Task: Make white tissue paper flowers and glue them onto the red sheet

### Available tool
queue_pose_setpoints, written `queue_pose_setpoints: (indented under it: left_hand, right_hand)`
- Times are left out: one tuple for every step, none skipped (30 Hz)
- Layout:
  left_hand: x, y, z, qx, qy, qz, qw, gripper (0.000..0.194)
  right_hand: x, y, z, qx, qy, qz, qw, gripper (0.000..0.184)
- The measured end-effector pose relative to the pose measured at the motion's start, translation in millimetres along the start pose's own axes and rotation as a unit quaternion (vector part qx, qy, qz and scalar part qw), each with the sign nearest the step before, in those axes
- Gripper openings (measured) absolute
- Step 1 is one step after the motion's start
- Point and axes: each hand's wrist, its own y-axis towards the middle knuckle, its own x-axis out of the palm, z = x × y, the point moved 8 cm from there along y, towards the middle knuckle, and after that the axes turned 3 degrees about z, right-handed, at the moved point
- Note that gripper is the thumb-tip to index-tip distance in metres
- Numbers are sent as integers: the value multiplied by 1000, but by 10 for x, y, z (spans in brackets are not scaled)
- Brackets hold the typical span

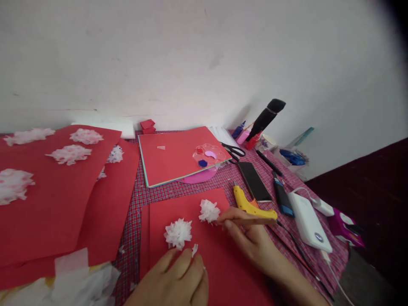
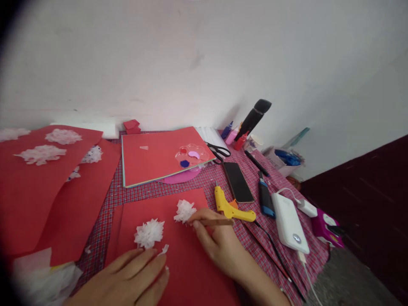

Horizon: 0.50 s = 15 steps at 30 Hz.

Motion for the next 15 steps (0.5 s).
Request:
queue_pose_setpoints:
  left_hand:
    - [-4,125,-64,-20,-19,-44,999,28]
    - [-33,224,-156,-41,-36,-66,996,25]
    - [-46,298,-295,-76,-48,-90,992,25]
    - [-48,350,-460,-116,-62,-114,985,26]
    - [-50,391,-632,-152,-73,-129,977,26]
    - [-67,426,-813,-188,-67,-126,972,24]
    - [-67,454,-974,-215,-56,-126,967,21]
    - [-57,476,-1115,-238,-46,-124,962,19]
    - [-28,496,-1218,-247,-38,-127,960,19]
    - [8,515,-1288,-247,-32,-130,960,20]
    - [41,524,-1343,-251,-28,-131,959,22]
    - [72,522,-1383,-261,-33,-132,956,23]
    - [104,510,-1401,-274,-46,-140,950,23]
    - [130,494,-1393,-282,-56,-156,945,22]
    - [135,479,-1362,-287,-60,-170,941,20]
  right_hand:
    - [-60,6,32,8,21,17,1000,16]
    - [-127,10,46,12,43,35,998,17]
    - [-202,10,40,11,67,54,996,18]
    - [-281,3,14,7,90,71,993,19]
    - [-361,-15,-32,-2,112,87,990,19]
    - [-441,-46,-90,-12,127,102,987,20]
    - [-513,-91,-154,-22,135,113,984,20]
    - [-572,-148,-214,-31,137,121,983,20]
    - [-614,-215,-259,-34,134,123,983,21]
    - [-636,-285,-289,-35,128,121,984,21]
    - [-641,-355,-298,-32,121,115,986,21]
    - [-629,-420,-283,-24,113,104,988,22]
    - [-608,-475,-251,-15,103,92,990,23]
    - [-584,-518,-206,-3,94,81,992,24]
    - [-559,-546,-155,7,85,70,994,25]
